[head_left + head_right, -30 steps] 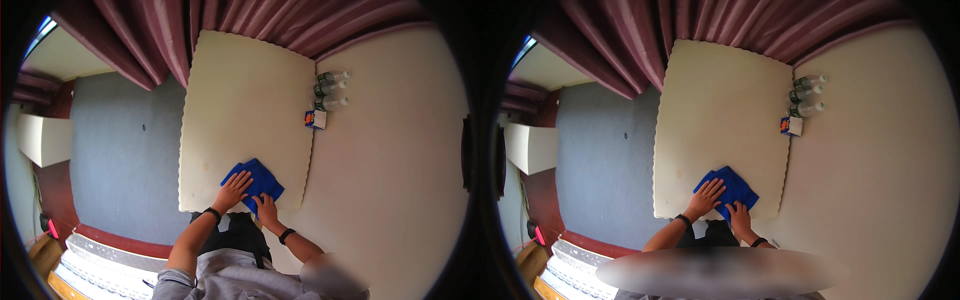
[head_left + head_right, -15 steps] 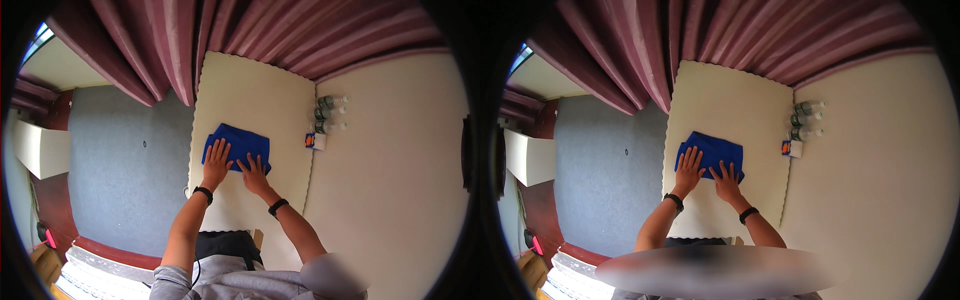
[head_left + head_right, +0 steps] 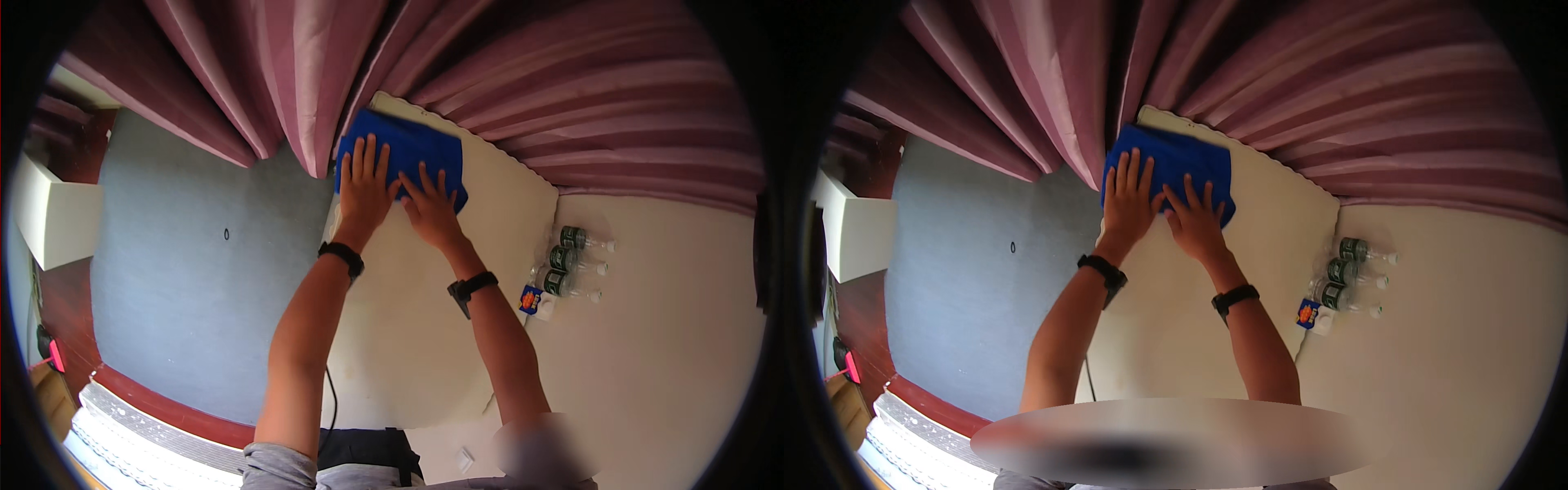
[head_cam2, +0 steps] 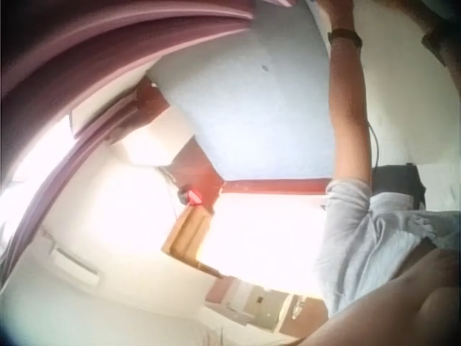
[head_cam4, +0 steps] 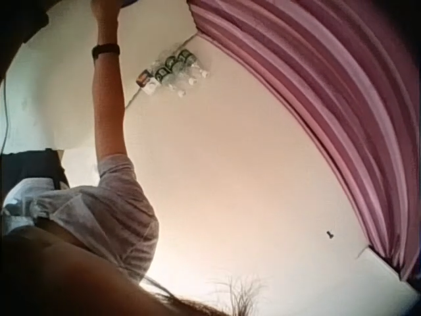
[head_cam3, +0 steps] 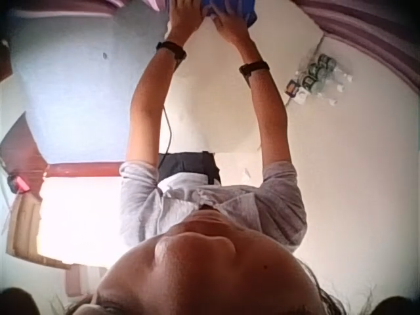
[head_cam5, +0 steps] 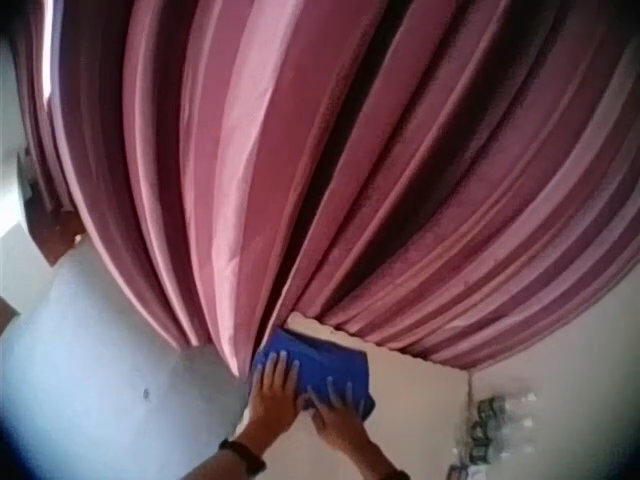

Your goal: The person is using a blue rag to wipe and clean the white walls and surfaces of the furniture.

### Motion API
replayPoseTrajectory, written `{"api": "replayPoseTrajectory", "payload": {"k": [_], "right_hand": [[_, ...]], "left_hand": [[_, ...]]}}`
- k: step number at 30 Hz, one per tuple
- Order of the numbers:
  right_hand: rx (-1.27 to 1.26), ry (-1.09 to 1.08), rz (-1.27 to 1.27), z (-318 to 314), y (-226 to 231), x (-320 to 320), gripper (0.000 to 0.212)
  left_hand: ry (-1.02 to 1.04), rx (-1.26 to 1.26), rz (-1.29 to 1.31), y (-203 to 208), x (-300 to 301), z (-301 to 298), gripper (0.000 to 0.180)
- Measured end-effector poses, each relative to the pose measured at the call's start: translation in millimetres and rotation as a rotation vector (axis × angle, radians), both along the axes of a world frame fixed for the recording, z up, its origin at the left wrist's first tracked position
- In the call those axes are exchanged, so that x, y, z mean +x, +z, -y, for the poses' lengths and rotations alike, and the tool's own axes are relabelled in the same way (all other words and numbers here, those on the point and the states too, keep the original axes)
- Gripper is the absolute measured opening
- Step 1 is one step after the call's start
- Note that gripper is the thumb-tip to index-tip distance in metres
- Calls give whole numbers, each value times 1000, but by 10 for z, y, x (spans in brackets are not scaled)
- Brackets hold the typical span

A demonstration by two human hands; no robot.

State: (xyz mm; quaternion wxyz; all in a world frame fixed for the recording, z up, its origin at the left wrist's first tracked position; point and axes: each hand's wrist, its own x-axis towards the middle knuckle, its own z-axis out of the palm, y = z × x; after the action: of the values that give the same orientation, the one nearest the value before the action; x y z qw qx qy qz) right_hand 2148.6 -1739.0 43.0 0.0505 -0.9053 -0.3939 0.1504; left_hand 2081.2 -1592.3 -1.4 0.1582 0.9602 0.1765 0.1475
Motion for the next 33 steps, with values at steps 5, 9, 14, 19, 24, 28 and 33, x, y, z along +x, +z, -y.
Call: {"api": "replayPoseTrajectory", "payload": {"k": [5, 9, 14, 19, 24, 28, 33], "right_hand": [[53, 60, 50, -545, -50, 348, 54], [48, 37, 30, -741, -45, 469, 56], [10, 15, 0, -795, -83, 471, 57], [7, 90, 9, -646, -33, 217, 57], [-26, 199, -21, -346, 90, -634, 60], [-114, 276, -163, -160, 337, -1452, 63], [-162, 432, -224, 268, 412, -2527, 66]], "left_hand": [[39, -301, -33, -181, 410, -557, 75], [36, -673, -127, -252, 590, -706, 78], [-4, -893, -38, -385, 572, -702, 81], [9, -939, -10, -350, 90, -538, 77], [-54, -1019, -72, -386, -897, -274, 77], [-109, -1075, -86, -404, -1991, -29, 78], [-106, -1150, -132, -264, -3346, 385, 75]]}}
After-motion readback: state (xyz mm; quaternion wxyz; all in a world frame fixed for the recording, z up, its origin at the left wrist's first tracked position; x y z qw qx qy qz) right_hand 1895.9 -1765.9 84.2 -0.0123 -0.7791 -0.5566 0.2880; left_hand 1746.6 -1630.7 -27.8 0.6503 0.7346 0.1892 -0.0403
